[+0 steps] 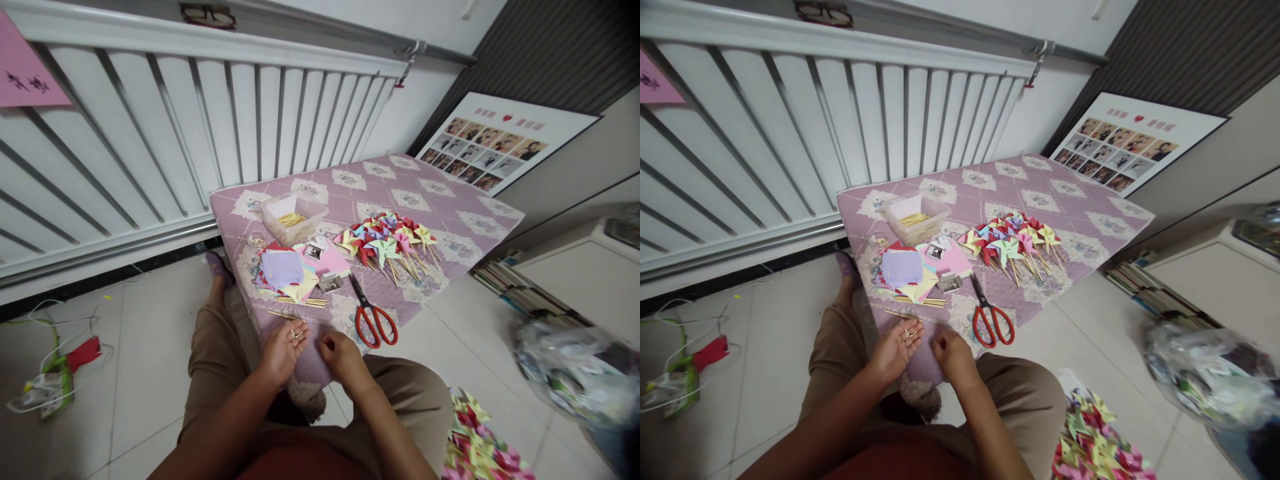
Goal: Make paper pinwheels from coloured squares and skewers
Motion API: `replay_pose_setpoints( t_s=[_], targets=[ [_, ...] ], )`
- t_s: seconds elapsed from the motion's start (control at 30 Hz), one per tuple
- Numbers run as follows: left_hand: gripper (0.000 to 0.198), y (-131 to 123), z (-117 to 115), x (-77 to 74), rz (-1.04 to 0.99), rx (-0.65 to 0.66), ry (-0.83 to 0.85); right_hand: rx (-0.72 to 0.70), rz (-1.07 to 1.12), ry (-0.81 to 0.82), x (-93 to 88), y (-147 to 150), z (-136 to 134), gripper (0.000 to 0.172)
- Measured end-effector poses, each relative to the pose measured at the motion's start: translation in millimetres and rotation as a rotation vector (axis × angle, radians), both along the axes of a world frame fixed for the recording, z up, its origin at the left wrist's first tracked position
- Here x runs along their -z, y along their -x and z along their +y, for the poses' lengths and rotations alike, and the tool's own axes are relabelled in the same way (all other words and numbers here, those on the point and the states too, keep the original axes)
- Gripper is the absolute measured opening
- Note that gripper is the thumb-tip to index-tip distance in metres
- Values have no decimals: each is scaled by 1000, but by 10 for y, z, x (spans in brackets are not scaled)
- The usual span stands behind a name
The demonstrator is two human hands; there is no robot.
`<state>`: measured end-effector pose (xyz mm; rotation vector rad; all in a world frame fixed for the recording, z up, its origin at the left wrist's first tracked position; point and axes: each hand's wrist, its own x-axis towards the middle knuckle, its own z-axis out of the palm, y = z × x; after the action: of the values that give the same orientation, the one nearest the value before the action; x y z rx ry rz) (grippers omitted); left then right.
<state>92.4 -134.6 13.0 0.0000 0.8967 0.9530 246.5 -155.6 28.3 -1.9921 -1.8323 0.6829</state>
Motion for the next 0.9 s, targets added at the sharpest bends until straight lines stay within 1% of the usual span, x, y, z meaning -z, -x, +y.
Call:
replay_pose_setpoints(
  t_s=[0.13,0.27,0.4,0.53,0.63,0.9],
  targets=[
    [16,-7,0,-16,-20,-17,-23,-32,136,-64,-66,143,62,13],
    [14,-15,-3,-18,-41,-50,-48,-90,205,-115,-59,239,137,13],
    [17,-9,-9,-9,-41,-34,-11,-126,164,-134,12,138,150,13],
    [19,-9,-7,0,-18,-39,1,-265,106,-98,98,68,87,16],
    [21,-16,-2,1,-15,-44,-7,-319,60,-73,154,99,52,23],
    [24,-20,0,-40,-7,-45,9,-261,-32,-30,198,144,72,20]
  ],
)
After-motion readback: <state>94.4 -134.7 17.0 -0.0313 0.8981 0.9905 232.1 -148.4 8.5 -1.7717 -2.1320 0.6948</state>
